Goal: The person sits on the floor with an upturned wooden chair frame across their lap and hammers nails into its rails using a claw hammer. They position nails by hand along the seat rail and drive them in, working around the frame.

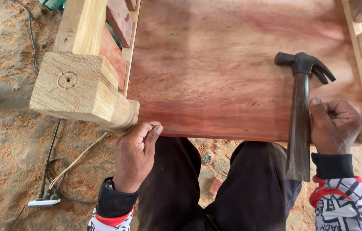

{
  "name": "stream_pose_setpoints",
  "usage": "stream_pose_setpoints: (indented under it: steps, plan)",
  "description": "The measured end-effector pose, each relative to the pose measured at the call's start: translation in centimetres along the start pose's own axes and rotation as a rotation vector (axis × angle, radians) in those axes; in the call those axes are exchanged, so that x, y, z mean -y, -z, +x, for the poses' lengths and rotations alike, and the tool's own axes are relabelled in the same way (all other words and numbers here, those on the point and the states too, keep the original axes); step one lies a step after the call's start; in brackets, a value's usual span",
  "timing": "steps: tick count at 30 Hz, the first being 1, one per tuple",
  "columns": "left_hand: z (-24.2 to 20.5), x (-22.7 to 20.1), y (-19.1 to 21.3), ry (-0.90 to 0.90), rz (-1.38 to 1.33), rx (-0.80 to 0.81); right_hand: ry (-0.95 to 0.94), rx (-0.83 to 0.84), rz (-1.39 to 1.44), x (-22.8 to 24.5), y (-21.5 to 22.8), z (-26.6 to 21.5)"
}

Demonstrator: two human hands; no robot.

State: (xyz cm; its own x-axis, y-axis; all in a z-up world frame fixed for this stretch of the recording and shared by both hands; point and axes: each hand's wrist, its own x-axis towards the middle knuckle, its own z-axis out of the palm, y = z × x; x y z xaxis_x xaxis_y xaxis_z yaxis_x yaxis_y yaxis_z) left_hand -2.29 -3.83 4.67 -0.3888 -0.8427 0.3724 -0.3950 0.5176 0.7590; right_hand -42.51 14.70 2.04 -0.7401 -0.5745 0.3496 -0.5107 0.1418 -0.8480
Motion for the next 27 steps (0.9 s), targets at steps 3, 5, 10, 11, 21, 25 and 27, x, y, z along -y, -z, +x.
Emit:
stream_pose_setpoints:
  steps: [3, 5, 10, 11, 21, 25, 27]
  plan:
    - [0.0, -0.1, 0.1, 0.017, -0.007, 0.008, -0.002, 0.010, -0.004, 0.7, 0.0, -0.2]
    - [-0.2, -0.5, 0.4, 0.053, -0.014, 0.029, 0.021, -0.009, -0.133, -0.7, 0.7, -0.6]
    - [0.3, -0.3, 0.1, 0.206, -0.053, 0.030, 0.041, -0.060, -0.241, -0.6, 0.1, 0.2]
    - [0.2, 0.2, -0.3, 0.171, -0.040, 0.002, -0.023, -0.074, -0.190, -1.4, 0.0, 0.4]
    - [0.2, -0.1, -0.5, 0.176, -0.085, -0.008, 0.007, -0.011, -0.134, -0.7, 0.4, -0.3]
    - [0.3, 0.0, -0.7, 0.065, -0.079, -0.061, 0.027, -0.010, -0.141, -0.6, 0.5, -0.4]
    - [0.1, 0.0, -0.6, 0.045, -0.056, -0.065, 0.041, 0.000, -0.136, -0.9, 0.6, -0.4]
